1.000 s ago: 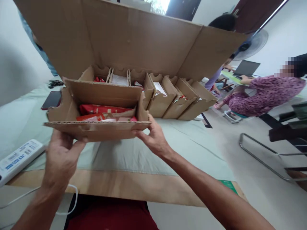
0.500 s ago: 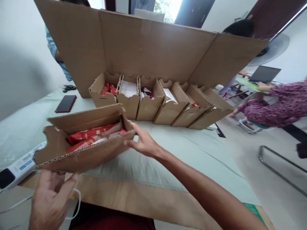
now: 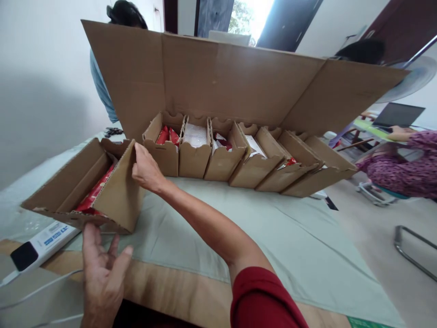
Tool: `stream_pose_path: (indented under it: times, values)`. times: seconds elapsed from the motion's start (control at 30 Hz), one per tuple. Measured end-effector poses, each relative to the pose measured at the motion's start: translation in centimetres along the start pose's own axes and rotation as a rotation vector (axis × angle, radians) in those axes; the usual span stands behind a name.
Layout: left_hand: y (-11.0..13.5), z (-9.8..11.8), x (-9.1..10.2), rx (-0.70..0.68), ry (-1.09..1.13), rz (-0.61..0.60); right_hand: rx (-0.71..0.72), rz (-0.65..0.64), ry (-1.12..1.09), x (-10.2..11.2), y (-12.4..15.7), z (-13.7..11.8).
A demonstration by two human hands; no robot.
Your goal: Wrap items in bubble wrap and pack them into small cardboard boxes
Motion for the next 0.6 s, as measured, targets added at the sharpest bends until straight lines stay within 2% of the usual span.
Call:
stream_pose_path:
  times: [0.13, 0.3, 0.4, 0.5, 0.6]
  values:
    - [-2.0, -0.1, -1.0, -0.023, -0.048, 0.006, 0.014, -0.044, -0.006, 0.0, 3.6, 1.6]
    - [-6.1, -0.5, -3.3, -0.037, -0.112, 0.007, -0.198, -0.183, 0.129, 0.4, 11.1, 5.7]
    - [-9.4, -1.0, -5.2, -0.062, -0.124, 0.012, -0.234, -0.199, 0.193, 0.8, 14.7, 7.0]
    - [-12.6, -1.2, -7.3, -0.072, -0.17, 0.012, -0.193, -0.167, 0.239, 1.0, 16.5, 7.1]
    - [-15.0, -1.4, -9.1, -0.077, -0.21, 0.004, -0.174, -0.149, 0.282, 0.9, 16.8, 6.9]
Point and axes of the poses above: each hand's wrist, its own y-axis away from the middle knuckle, its own x-axis out of the back of the hand, z = x × y, the point moved 2 cm from there along -y, towards the middle knuckle
